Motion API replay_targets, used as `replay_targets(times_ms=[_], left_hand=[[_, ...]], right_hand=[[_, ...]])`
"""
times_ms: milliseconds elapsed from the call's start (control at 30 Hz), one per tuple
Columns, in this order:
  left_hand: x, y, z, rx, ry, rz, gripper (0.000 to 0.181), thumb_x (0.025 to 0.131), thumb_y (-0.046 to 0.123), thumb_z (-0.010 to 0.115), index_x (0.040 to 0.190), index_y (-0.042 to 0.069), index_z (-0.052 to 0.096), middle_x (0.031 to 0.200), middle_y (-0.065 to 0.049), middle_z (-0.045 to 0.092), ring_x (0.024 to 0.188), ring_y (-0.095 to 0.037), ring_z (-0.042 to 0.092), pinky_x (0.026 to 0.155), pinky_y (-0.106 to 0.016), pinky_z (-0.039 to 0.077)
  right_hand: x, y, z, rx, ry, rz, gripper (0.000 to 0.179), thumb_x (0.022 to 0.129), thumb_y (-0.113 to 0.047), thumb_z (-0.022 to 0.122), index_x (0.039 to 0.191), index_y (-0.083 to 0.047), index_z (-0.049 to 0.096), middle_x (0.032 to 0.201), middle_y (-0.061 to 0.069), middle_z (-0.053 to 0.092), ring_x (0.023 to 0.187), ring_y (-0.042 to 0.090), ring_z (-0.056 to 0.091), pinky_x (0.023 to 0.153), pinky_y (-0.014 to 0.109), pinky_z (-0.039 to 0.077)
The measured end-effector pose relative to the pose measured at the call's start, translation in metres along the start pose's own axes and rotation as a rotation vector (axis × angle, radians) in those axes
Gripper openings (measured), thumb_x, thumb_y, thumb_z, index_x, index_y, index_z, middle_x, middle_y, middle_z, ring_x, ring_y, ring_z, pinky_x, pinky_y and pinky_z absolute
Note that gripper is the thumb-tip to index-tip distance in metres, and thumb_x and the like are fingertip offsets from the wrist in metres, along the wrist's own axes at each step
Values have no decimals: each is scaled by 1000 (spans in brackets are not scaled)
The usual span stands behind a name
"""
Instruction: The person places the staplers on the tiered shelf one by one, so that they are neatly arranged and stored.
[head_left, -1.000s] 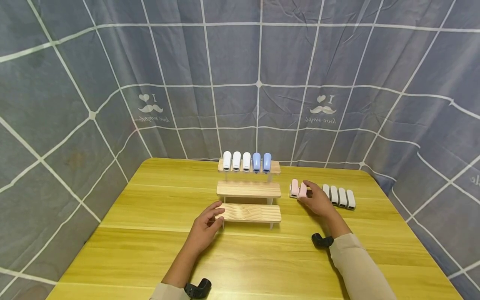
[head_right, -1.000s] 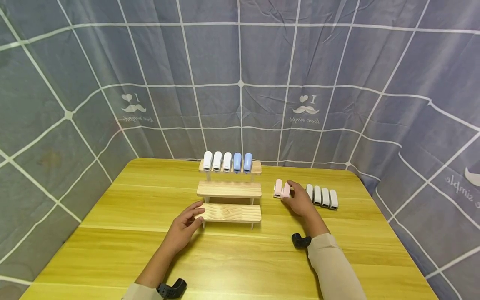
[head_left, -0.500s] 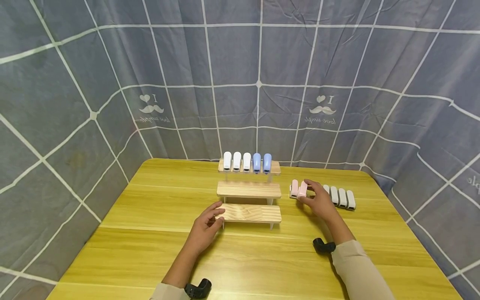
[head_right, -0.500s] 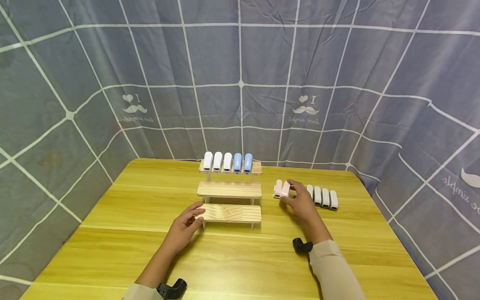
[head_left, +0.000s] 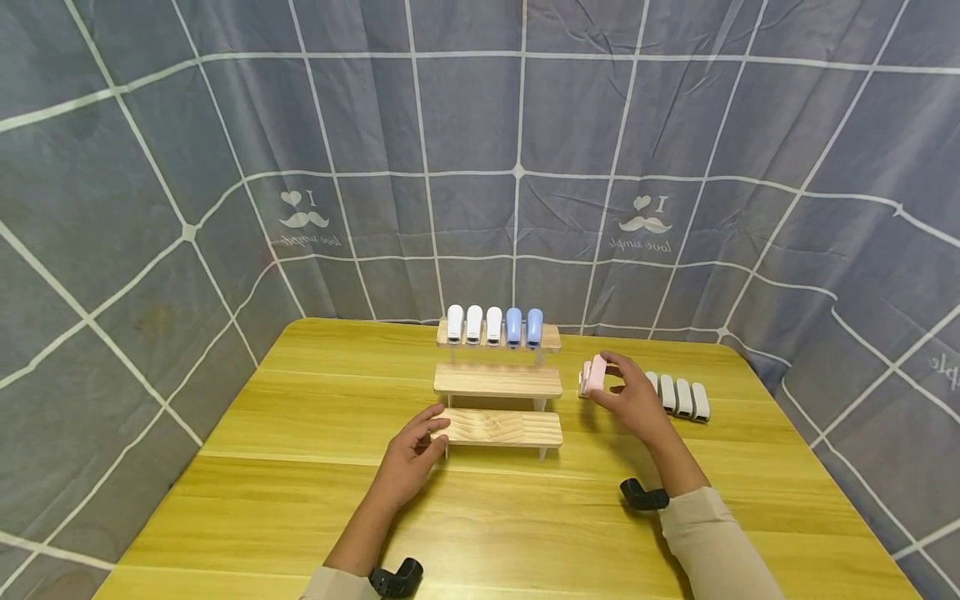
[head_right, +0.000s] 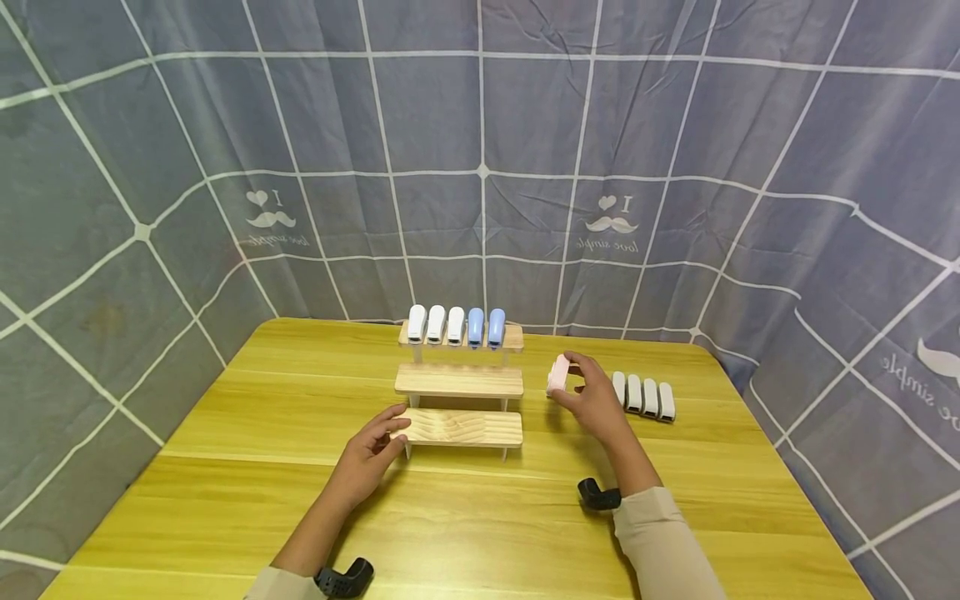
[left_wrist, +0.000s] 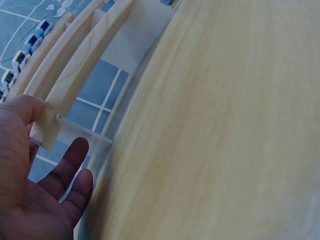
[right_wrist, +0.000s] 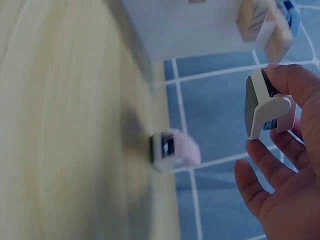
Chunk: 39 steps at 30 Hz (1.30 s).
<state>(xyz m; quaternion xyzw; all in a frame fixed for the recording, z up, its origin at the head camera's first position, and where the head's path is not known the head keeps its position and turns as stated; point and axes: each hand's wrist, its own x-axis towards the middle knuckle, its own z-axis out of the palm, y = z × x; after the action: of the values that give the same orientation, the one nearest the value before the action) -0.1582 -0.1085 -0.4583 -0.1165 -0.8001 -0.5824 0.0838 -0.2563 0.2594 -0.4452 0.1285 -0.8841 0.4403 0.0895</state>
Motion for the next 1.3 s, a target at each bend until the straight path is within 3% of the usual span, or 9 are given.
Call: replay_targets(times_ms=[500,1300], left_hand=[[1,0,-1,-3,-3,11,24,95,-2,63,119,-6,67,144,-19,51,106,-31,61,82,-28,49],[-1,1,-1,6,-2,6,24,95,-2,63,118,-5,68,143,-18,52,113,-33,59,83,-29,48]], right_hand=[[-3,-48,7,51,5,-98,69,85,-9,79,143,3,44,140,21,48,124,39,50,93,55,45],[-5,-88,50,124,-31,-235,66,85,-9,79,143,-3,49,139,11,51,121,30,55,90,48,50]])
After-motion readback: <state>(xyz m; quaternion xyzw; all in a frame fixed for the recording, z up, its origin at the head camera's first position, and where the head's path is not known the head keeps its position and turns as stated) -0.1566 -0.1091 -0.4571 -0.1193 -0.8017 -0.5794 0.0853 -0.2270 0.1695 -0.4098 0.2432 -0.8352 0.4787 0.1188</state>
